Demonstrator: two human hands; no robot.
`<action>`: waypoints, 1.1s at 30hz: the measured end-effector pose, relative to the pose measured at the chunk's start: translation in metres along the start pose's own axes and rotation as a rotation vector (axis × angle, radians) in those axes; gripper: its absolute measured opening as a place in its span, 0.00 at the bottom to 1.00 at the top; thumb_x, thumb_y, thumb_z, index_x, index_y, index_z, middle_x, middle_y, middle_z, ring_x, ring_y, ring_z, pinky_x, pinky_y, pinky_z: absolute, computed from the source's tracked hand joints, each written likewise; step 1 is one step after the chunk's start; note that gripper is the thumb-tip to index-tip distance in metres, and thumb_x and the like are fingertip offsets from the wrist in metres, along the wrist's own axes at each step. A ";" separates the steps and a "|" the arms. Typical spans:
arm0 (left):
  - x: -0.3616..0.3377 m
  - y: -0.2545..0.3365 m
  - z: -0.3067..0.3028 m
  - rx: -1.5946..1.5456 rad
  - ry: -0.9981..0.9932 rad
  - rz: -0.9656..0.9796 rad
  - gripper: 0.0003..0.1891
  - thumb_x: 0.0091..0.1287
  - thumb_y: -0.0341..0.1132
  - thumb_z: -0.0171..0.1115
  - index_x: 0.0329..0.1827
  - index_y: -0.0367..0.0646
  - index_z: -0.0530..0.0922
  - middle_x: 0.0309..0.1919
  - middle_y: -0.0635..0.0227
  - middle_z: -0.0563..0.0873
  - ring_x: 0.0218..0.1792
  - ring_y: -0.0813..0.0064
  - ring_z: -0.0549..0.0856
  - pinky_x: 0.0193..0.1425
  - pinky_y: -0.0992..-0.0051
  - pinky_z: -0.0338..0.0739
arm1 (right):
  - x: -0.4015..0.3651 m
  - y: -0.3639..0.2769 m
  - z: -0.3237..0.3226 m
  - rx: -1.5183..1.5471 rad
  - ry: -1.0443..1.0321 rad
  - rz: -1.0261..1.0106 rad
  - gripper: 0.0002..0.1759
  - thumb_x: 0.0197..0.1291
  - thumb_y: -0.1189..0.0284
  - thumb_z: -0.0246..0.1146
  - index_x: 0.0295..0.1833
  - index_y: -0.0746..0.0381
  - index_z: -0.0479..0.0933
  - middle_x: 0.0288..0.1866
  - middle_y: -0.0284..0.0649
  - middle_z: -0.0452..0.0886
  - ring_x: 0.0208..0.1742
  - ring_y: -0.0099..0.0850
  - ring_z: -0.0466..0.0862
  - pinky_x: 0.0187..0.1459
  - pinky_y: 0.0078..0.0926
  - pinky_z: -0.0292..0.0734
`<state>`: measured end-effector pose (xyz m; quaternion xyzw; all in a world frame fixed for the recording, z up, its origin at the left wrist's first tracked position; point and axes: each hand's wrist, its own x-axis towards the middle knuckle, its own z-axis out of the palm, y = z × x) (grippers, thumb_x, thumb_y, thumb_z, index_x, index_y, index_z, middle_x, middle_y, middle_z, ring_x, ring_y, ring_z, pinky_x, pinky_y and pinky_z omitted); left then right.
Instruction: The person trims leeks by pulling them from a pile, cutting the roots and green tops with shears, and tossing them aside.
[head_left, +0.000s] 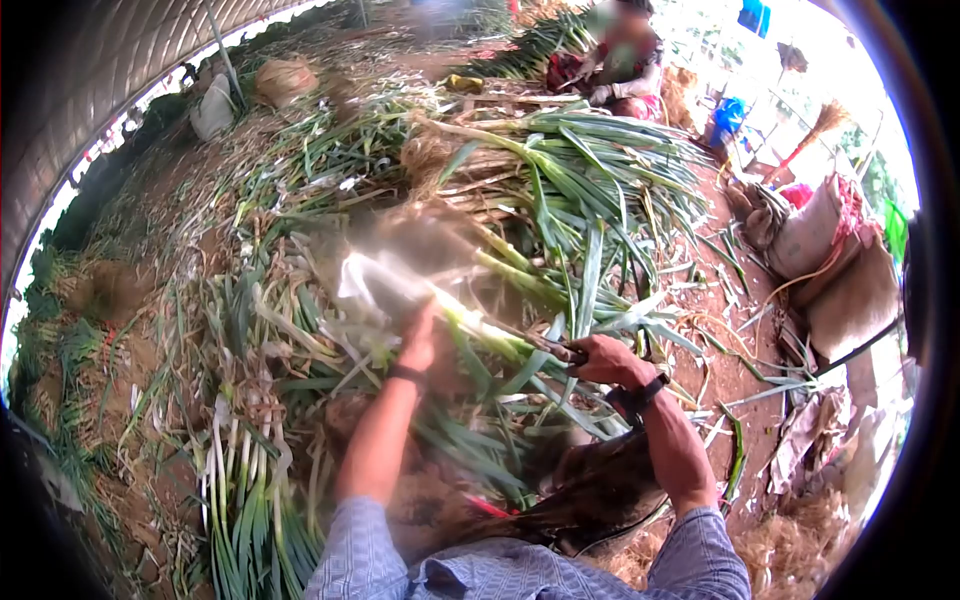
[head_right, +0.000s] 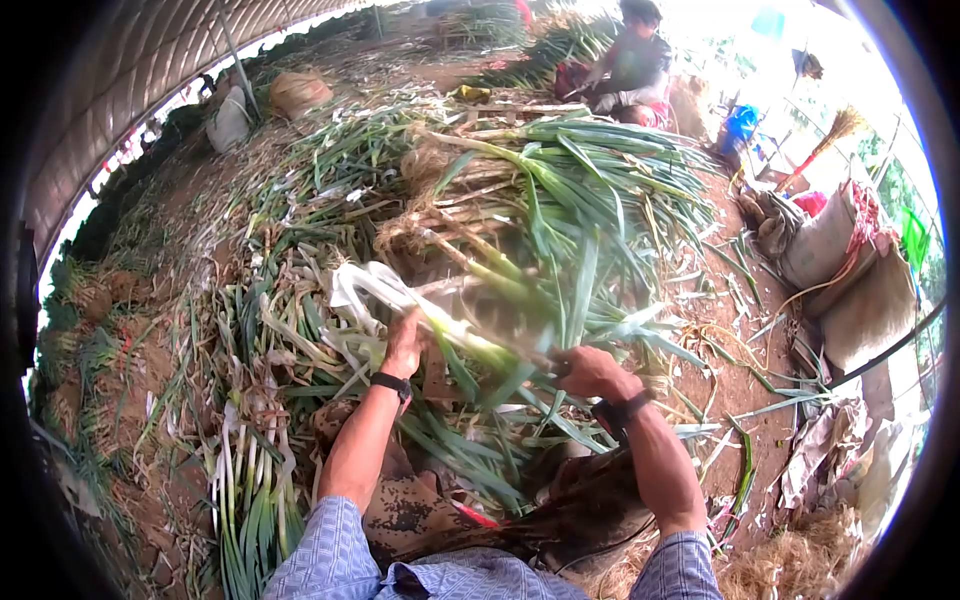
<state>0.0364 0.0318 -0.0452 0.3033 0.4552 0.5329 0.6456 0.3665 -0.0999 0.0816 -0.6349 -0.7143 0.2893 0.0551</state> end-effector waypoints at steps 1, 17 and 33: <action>0.001 0.000 -0.002 -0.032 0.014 0.024 0.19 0.67 0.44 0.67 0.57 0.47 0.79 0.46 0.68 0.87 0.46 0.68 0.86 0.46 0.62 0.81 | -0.003 0.006 0.001 -0.026 -0.002 0.016 0.22 0.53 0.61 0.70 0.53 0.57 0.83 0.36 0.48 0.86 0.39 0.46 0.85 0.43 0.41 0.77; 0.008 -0.005 0.017 -0.171 -0.399 0.091 0.37 0.68 0.66 0.59 0.69 0.46 0.71 0.63 0.66 0.79 0.64 0.65 0.77 0.65 0.57 0.73 | -0.008 0.023 0.000 0.092 -0.019 -0.021 0.23 0.56 0.56 0.70 0.54 0.59 0.83 0.35 0.46 0.86 0.37 0.43 0.85 0.43 0.41 0.78; -0.020 0.007 0.048 -0.077 -0.298 0.031 0.49 0.65 0.79 0.43 0.76 0.46 0.65 0.67 0.61 0.77 0.63 0.61 0.78 0.61 0.56 0.75 | 0.001 -0.004 0.010 0.059 -0.024 -0.136 0.24 0.55 0.58 0.70 0.55 0.57 0.83 0.35 0.47 0.86 0.36 0.44 0.85 0.41 0.41 0.79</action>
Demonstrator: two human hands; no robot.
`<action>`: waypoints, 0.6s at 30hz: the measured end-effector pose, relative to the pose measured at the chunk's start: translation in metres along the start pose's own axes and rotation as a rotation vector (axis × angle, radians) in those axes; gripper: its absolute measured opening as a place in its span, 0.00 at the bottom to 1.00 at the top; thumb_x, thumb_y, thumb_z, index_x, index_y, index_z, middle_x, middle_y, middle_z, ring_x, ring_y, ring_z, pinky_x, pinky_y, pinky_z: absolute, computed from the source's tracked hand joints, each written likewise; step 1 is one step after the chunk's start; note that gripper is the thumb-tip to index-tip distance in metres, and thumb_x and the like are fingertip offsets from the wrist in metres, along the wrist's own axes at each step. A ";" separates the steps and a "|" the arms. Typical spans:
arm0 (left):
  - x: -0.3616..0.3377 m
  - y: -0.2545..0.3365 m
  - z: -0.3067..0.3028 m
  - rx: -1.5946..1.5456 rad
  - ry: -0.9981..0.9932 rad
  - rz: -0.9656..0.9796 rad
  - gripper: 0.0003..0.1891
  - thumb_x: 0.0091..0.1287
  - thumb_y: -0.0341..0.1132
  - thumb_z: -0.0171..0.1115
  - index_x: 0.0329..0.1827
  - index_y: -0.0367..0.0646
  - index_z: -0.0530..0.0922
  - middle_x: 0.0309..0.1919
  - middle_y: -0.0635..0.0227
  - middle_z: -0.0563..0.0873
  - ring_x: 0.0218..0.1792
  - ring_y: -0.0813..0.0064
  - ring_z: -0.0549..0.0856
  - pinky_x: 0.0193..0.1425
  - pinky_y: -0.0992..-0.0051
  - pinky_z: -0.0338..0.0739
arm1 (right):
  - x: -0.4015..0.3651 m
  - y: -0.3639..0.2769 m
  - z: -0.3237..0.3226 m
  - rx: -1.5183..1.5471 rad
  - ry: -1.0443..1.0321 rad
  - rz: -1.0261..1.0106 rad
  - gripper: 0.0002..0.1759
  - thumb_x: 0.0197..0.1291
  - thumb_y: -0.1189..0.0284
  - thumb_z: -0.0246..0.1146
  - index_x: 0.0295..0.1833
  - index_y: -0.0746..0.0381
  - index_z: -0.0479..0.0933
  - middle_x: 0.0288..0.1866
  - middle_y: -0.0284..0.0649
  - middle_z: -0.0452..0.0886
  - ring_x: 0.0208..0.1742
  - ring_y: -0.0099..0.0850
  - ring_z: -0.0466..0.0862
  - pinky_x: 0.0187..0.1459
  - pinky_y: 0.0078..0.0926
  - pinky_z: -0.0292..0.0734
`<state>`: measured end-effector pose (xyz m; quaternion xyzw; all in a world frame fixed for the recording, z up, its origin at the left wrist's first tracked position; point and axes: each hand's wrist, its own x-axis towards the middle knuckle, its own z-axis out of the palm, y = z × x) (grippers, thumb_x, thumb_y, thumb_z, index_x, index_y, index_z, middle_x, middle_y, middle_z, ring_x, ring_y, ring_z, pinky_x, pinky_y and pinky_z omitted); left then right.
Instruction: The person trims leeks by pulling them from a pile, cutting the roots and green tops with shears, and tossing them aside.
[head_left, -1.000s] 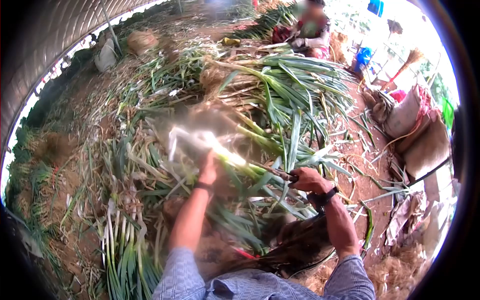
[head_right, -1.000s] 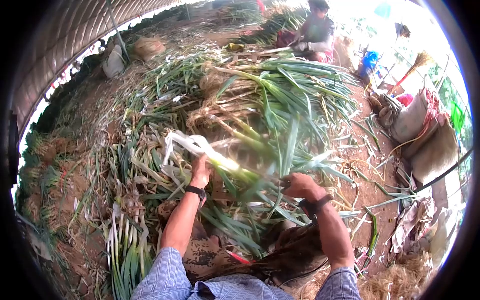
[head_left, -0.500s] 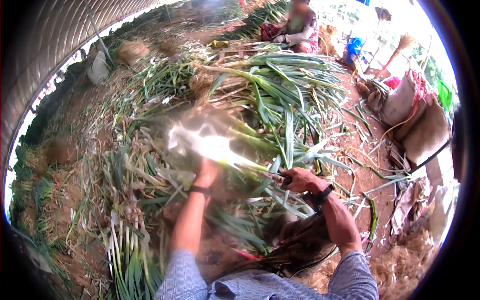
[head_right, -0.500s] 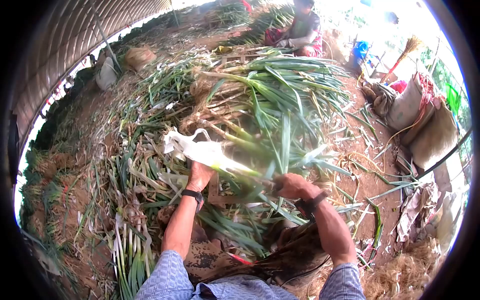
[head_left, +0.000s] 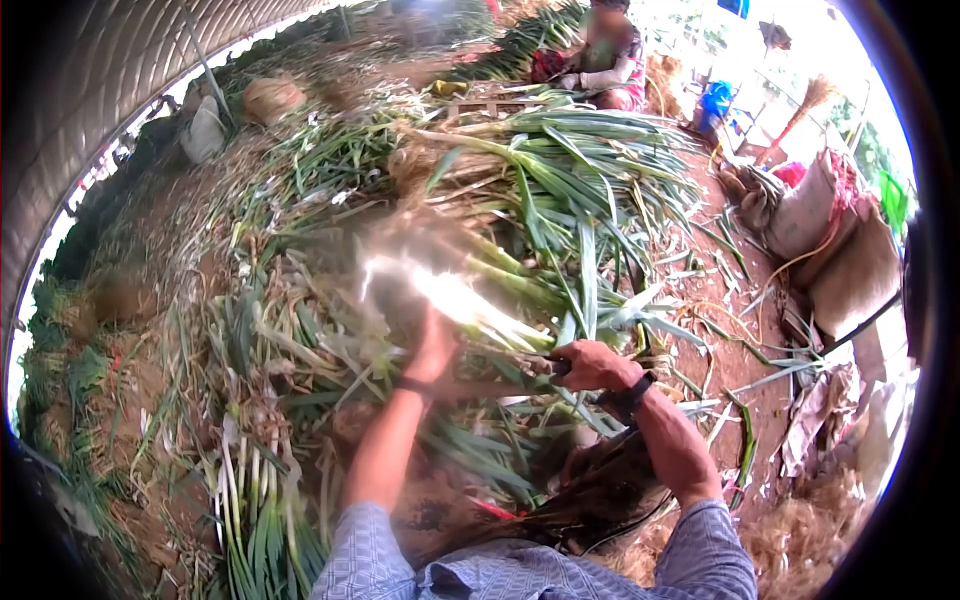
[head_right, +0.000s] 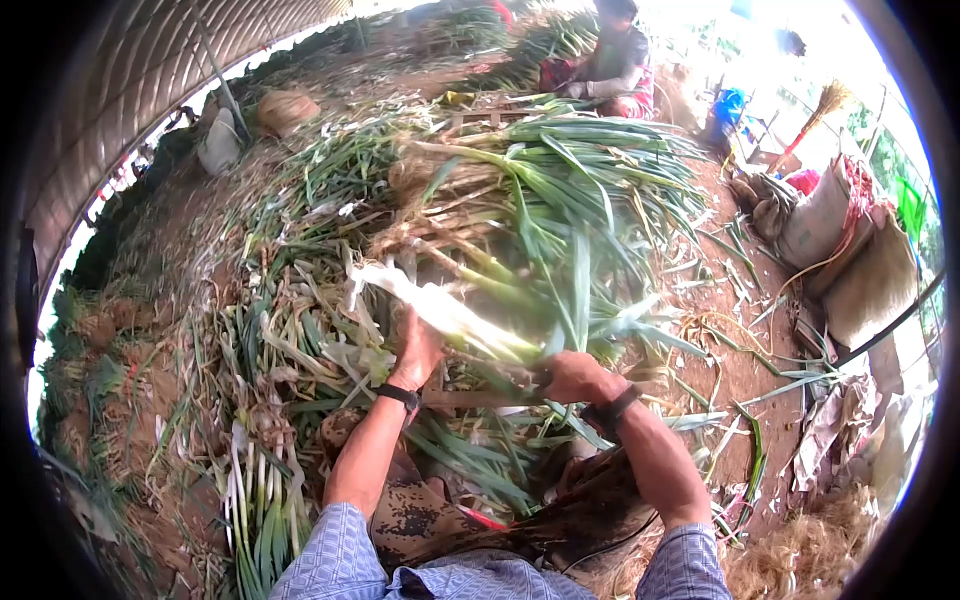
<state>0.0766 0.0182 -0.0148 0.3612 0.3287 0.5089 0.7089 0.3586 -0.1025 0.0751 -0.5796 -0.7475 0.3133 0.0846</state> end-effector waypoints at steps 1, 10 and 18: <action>-0.003 0.001 -0.002 0.027 0.025 0.015 0.46 0.67 0.76 0.45 0.75 0.47 0.65 0.67 0.62 0.77 0.63 0.62 0.78 0.61 0.57 0.75 | 0.002 0.001 -0.001 0.006 0.001 0.016 0.24 0.55 0.58 0.70 0.56 0.57 0.82 0.35 0.47 0.86 0.36 0.44 0.85 0.41 0.40 0.79; 0.007 -0.042 -0.038 -0.179 0.176 0.038 0.35 0.74 0.64 0.49 0.72 0.45 0.68 0.64 0.63 0.79 0.63 0.64 0.78 0.65 0.60 0.75 | 0.009 0.038 -0.015 0.002 -0.119 0.234 0.24 0.52 0.57 0.71 0.49 0.62 0.83 0.34 0.43 0.85 0.37 0.32 0.82 0.43 0.37 0.76; 0.049 -0.077 -0.090 -0.059 0.301 0.117 0.22 0.76 0.49 0.52 0.62 0.42 0.75 0.55 0.62 0.83 0.52 0.63 0.84 0.53 0.61 0.82 | -0.012 0.039 -0.023 0.224 -0.131 0.265 0.21 0.54 0.54 0.72 0.41 0.61 0.83 0.27 0.33 0.80 0.30 0.24 0.78 0.31 0.27 0.69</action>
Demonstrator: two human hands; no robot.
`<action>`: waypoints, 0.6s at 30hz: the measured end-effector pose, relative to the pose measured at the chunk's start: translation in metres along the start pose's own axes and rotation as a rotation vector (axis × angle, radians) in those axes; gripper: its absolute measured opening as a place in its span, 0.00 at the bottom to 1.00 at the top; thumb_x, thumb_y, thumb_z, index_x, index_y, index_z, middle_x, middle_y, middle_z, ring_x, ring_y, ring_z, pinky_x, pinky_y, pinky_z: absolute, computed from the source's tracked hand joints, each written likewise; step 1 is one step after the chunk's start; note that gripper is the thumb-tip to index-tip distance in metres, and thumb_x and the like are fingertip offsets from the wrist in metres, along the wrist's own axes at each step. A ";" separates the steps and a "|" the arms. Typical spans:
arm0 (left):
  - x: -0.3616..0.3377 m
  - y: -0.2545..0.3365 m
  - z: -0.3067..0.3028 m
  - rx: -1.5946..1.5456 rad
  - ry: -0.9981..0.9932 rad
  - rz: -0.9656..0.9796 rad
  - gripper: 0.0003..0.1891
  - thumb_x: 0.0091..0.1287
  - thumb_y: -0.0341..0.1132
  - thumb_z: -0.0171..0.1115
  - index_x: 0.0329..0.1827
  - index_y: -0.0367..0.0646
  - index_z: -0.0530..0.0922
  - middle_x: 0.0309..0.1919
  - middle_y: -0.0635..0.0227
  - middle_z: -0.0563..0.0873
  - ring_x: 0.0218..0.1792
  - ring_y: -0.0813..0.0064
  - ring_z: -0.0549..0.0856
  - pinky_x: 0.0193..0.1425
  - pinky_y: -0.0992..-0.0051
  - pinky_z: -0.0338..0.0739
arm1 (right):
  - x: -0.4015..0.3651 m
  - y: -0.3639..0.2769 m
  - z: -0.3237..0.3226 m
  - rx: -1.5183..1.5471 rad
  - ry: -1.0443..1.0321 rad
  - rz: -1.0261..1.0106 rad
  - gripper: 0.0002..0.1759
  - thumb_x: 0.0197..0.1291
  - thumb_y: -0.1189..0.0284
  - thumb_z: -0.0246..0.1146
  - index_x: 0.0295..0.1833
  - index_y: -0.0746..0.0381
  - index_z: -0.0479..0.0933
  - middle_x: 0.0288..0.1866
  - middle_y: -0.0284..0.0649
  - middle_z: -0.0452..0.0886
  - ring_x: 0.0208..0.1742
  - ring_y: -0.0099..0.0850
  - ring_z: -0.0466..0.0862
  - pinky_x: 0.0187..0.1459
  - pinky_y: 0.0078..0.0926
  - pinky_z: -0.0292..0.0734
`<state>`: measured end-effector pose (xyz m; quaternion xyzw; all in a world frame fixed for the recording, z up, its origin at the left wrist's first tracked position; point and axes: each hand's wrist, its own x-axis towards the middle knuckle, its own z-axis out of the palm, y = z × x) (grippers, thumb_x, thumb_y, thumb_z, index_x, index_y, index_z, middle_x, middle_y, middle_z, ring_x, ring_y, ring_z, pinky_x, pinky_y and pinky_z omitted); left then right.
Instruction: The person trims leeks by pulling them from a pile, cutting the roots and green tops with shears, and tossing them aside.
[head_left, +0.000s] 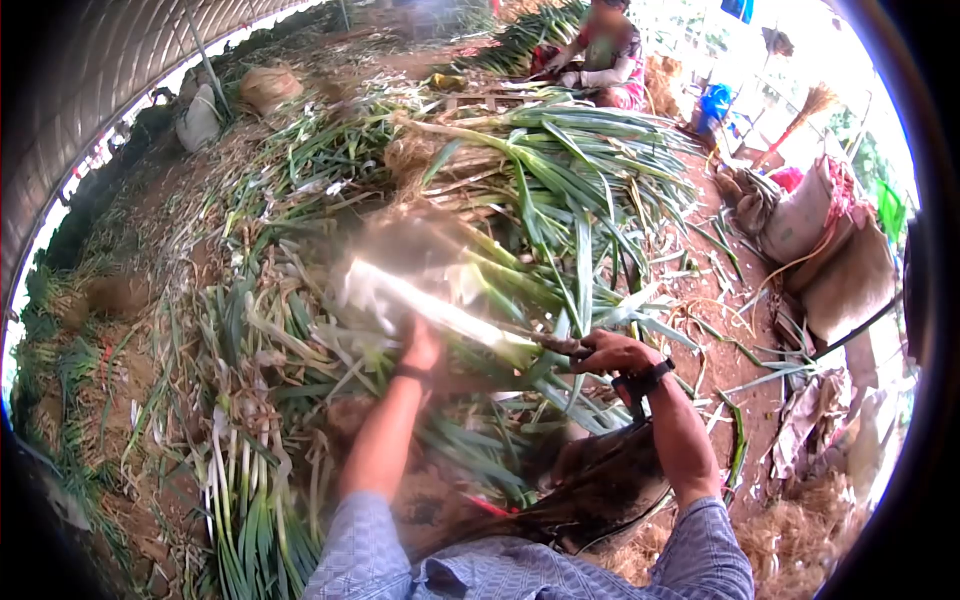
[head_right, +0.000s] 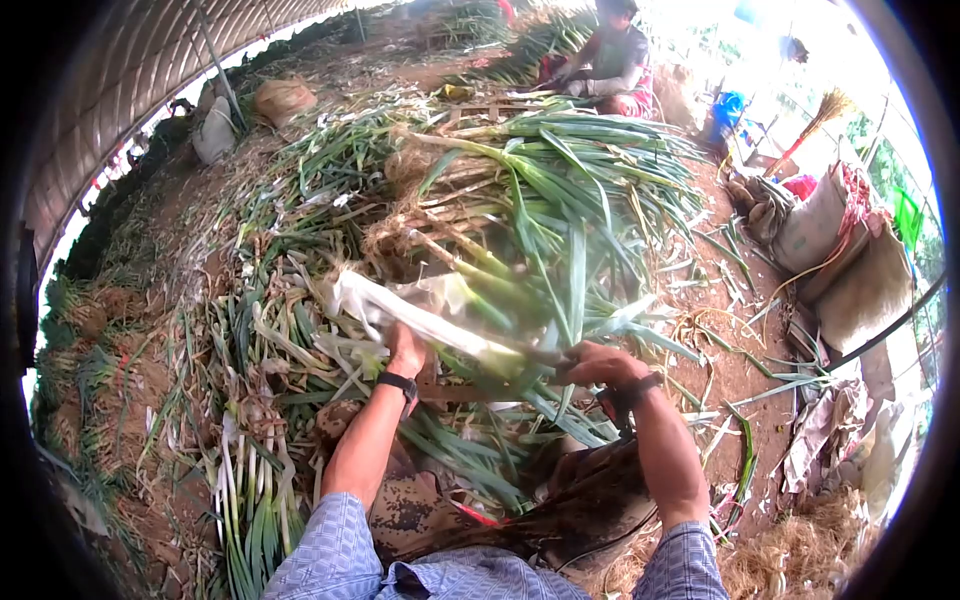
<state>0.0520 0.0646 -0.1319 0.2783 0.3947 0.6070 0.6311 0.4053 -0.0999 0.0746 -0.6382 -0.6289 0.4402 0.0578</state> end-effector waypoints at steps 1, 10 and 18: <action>0.013 -0.011 -0.007 0.023 0.108 0.017 0.19 0.75 0.46 0.52 0.58 0.42 0.77 0.51 0.62 0.85 0.47 0.63 0.86 0.48 0.61 0.83 | -0.006 -0.011 -0.005 -0.005 -0.061 0.014 0.23 0.54 0.54 0.72 0.44 0.63 0.84 0.28 0.35 0.82 0.31 0.27 0.79 0.34 0.30 0.72; -0.034 0.039 0.047 -0.051 0.170 -0.101 0.21 0.71 0.53 0.60 0.49 0.43 0.79 0.40 0.63 0.85 0.38 0.64 0.87 0.28 0.60 0.81 | 0.001 -0.005 0.013 -0.252 0.086 -0.036 0.23 0.57 0.55 0.69 0.55 0.55 0.84 0.44 0.47 0.88 0.46 0.42 0.86 0.51 0.39 0.79; -0.017 0.001 0.022 0.286 0.087 -0.105 0.14 0.67 0.35 0.63 0.51 0.36 0.79 0.36 0.62 0.85 0.30 0.66 0.87 0.22 0.65 0.86 | 0.005 -0.008 0.012 -0.270 0.082 0.006 0.22 0.59 0.54 0.68 0.55 0.53 0.84 0.44 0.46 0.88 0.47 0.42 0.86 0.52 0.40 0.79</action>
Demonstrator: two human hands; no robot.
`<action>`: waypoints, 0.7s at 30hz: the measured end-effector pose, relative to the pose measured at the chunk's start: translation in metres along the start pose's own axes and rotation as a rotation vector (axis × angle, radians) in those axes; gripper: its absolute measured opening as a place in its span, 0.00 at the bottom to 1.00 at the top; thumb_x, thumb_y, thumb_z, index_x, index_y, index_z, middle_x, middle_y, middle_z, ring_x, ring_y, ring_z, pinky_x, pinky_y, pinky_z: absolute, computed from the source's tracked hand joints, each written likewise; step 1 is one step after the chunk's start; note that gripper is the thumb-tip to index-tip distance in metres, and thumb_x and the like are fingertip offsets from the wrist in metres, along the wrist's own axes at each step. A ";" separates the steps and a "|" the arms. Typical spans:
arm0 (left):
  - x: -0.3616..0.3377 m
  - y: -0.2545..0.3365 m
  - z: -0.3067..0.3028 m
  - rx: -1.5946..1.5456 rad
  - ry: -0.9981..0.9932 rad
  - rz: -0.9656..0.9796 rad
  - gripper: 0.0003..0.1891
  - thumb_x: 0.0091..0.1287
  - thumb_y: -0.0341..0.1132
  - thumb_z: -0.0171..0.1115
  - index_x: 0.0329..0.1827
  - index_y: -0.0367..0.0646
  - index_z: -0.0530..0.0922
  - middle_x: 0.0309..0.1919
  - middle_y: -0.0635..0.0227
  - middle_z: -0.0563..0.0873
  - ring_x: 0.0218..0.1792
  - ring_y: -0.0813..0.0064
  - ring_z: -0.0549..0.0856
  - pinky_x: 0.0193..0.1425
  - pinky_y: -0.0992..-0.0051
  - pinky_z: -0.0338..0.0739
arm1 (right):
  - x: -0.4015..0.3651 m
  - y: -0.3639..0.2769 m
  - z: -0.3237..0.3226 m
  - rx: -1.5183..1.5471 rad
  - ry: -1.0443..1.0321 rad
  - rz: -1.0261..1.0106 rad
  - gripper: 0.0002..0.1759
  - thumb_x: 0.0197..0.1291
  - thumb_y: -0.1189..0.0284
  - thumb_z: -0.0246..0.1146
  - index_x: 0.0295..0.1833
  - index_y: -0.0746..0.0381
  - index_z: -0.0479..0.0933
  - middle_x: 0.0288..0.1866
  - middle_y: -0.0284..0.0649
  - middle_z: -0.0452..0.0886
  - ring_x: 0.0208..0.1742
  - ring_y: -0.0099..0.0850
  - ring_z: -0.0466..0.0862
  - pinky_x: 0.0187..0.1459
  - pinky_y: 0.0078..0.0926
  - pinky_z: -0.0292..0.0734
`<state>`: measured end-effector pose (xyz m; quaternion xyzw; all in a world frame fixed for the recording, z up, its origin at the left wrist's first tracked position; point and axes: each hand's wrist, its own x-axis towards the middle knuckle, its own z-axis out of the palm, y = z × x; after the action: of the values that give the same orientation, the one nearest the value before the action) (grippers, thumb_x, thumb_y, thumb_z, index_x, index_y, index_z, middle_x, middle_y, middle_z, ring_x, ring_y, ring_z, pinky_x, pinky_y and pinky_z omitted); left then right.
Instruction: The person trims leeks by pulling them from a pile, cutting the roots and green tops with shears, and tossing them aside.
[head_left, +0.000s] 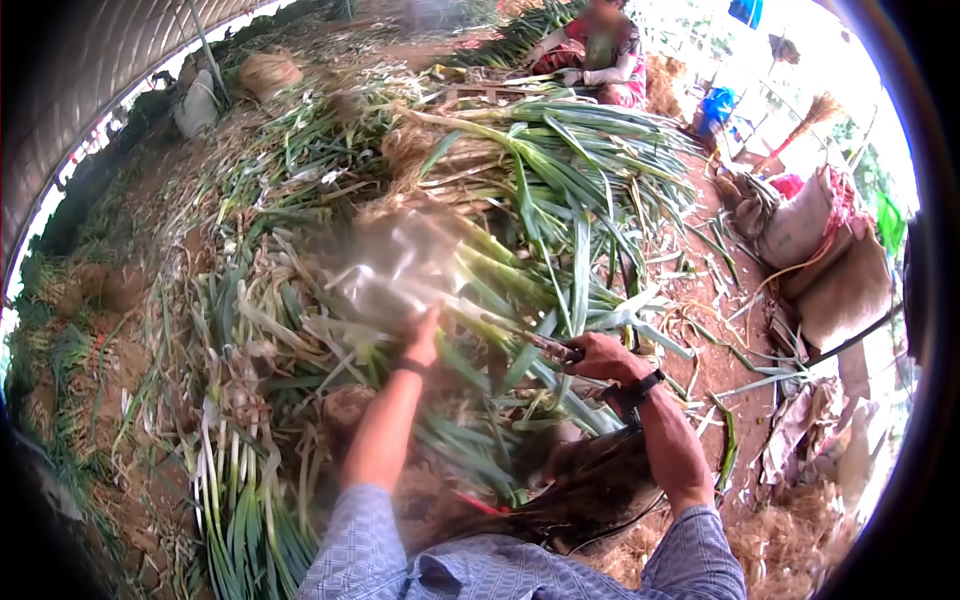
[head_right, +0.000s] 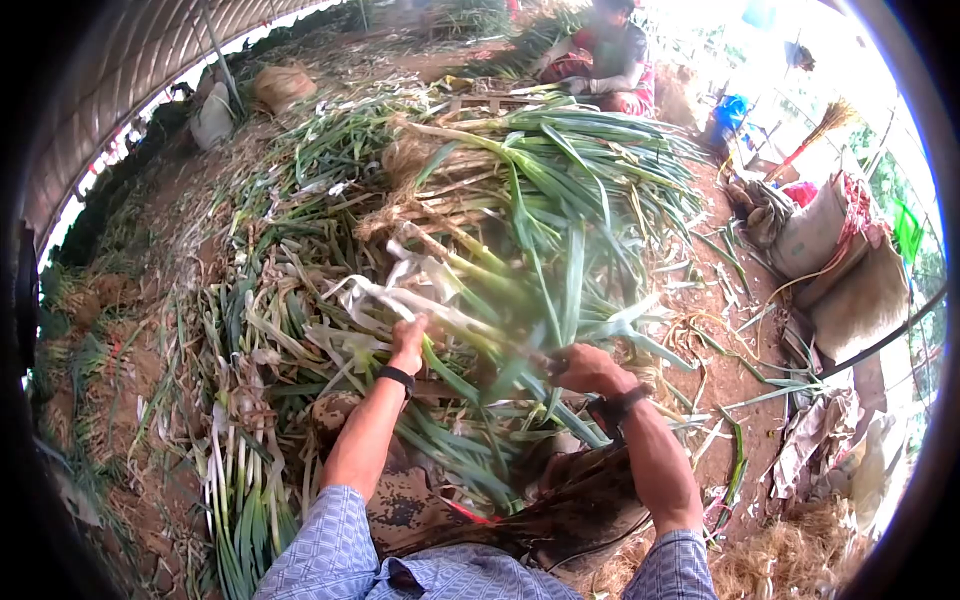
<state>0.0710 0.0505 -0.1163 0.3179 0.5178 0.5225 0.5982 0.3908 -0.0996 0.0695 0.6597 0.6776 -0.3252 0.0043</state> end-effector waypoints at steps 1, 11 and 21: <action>-0.013 0.011 0.003 -0.016 -0.021 -0.034 0.15 0.67 0.34 0.63 0.53 0.36 0.79 0.37 0.62 0.85 0.29 0.66 0.87 0.22 0.65 0.86 | 0.001 0.001 0.001 -0.001 -0.005 0.001 0.23 0.59 0.53 0.68 0.56 0.53 0.84 0.45 0.45 0.88 0.48 0.42 0.86 0.52 0.40 0.79; -0.023 0.012 -0.007 -0.141 -0.102 -0.137 0.12 0.66 0.34 0.65 0.49 0.40 0.80 0.38 0.64 0.85 0.33 0.69 0.86 0.23 0.66 0.85 | 0.018 -0.011 0.015 -0.072 -0.039 -0.107 0.25 0.52 0.57 0.68 0.56 0.54 0.83 0.43 0.48 0.87 0.46 0.46 0.86 0.49 0.41 0.79; -0.033 0.032 -0.021 -0.049 -0.239 -0.130 0.17 0.65 0.38 0.71 0.54 0.41 0.81 0.40 0.67 0.86 0.35 0.72 0.86 0.30 0.71 0.83 | 0.016 0.006 -0.002 0.019 -0.035 -0.004 0.27 0.50 0.56 0.71 0.53 0.60 0.83 0.40 0.48 0.87 0.43 0.42 0.86 0.48 0.39 0.79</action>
<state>0.0443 0.0240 -0.0829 0.3290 0.4497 0.4536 0.6956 0.3944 -0.0851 0.0615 0.6523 0.6756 -0.3433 0.0092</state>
